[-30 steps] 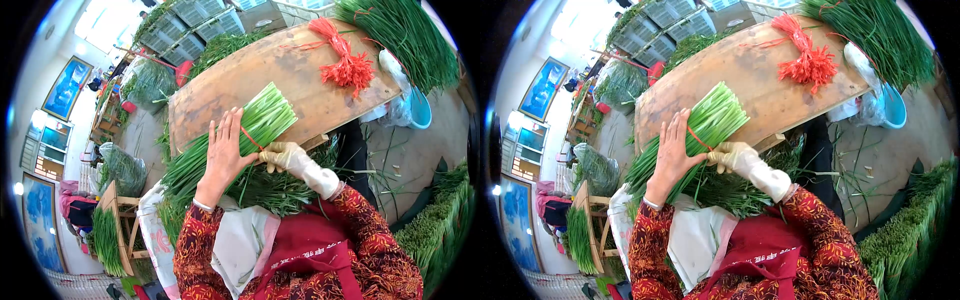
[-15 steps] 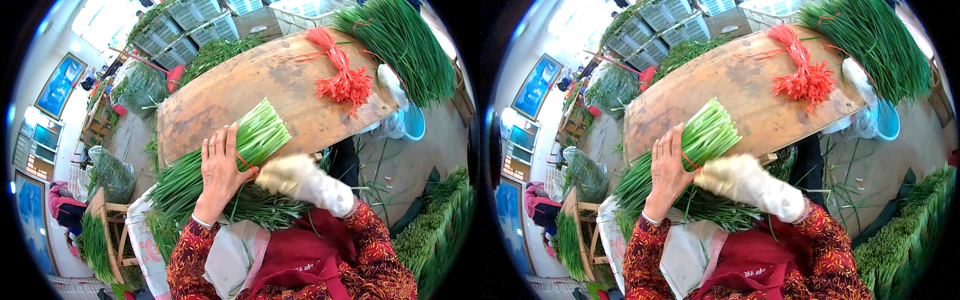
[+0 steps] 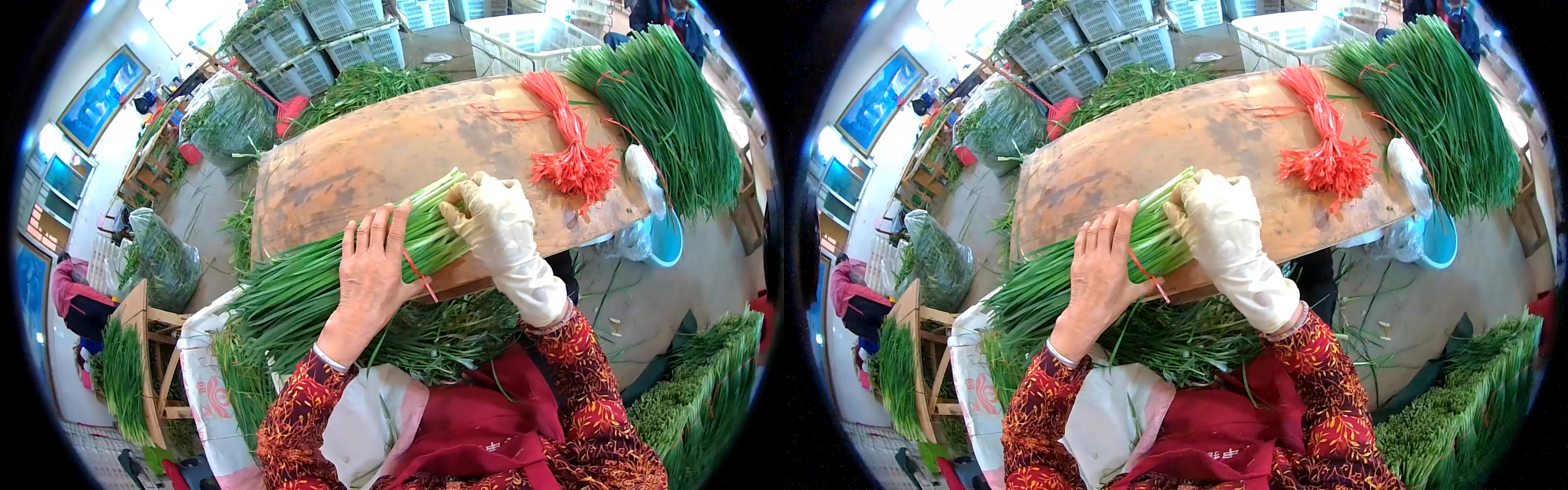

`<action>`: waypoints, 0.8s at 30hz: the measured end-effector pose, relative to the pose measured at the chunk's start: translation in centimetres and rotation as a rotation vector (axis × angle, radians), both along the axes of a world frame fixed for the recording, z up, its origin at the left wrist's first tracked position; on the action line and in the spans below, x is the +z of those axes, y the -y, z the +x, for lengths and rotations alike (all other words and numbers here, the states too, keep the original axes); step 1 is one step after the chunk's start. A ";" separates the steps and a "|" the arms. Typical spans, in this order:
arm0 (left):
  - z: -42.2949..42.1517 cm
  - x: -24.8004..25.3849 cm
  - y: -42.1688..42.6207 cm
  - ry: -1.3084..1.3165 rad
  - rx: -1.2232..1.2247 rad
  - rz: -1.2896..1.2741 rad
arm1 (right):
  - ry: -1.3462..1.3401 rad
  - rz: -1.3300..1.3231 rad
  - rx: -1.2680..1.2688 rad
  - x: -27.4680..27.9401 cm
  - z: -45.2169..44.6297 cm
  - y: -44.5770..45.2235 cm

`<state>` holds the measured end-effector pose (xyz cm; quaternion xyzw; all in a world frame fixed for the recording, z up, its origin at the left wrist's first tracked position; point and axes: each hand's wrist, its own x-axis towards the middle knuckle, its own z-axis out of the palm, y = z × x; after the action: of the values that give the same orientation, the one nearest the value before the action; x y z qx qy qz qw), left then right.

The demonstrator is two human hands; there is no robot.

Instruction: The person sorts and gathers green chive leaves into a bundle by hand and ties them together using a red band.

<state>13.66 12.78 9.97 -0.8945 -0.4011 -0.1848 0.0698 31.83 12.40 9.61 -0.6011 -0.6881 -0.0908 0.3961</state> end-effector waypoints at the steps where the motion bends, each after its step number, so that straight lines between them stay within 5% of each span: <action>1: -0.1 0.0 0.0 0.003 -0.003 0.001 | -0.068 -0.031 0.037 0.5 0.3 0.1; 4: -0.2 0.0 -0.1 0.016 -0.012 0.004 | -1.076 -0.328 0.339 3.7 2.7 2.1; 6: -0.3 0.0 -0.1 0.014 -0.014 -0.002 | -1.285 -0.335 0.731 4.1 5.7 3.6; 7: -0.2 0.0 0.0 0.012 -0.014 -0.008 | -1.194 -0.442 0.594 4.2 6.1 4.4; 11: -0.3 0.0 -0.2 0.015 -0.017 -0.018 | -0.155 -0.049 0.379 2.1 2.8 1.5; 14: -0.3 0.2 -0.3 0.040 -0.031 -0.044 | 0.275 0.049 0.401 1.8 2.2 -0.9; 21: -0.6 -0.2 -0.8 0.063 -0.042 -0.039 | 0.593 -0.035 0.388 3.1 2.1 -2.7; 24: -0.8 -0.1 -0.8 0.068 -0.047 -0.040 | 0.468 -0.108 0.422 3.3 2.7 -3.3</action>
<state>12.91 13.57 9.91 -0.8981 -0.3856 -0.2087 0.0338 34.49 15.73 12.93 -0.4279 -0.8739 -0.1058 0.2048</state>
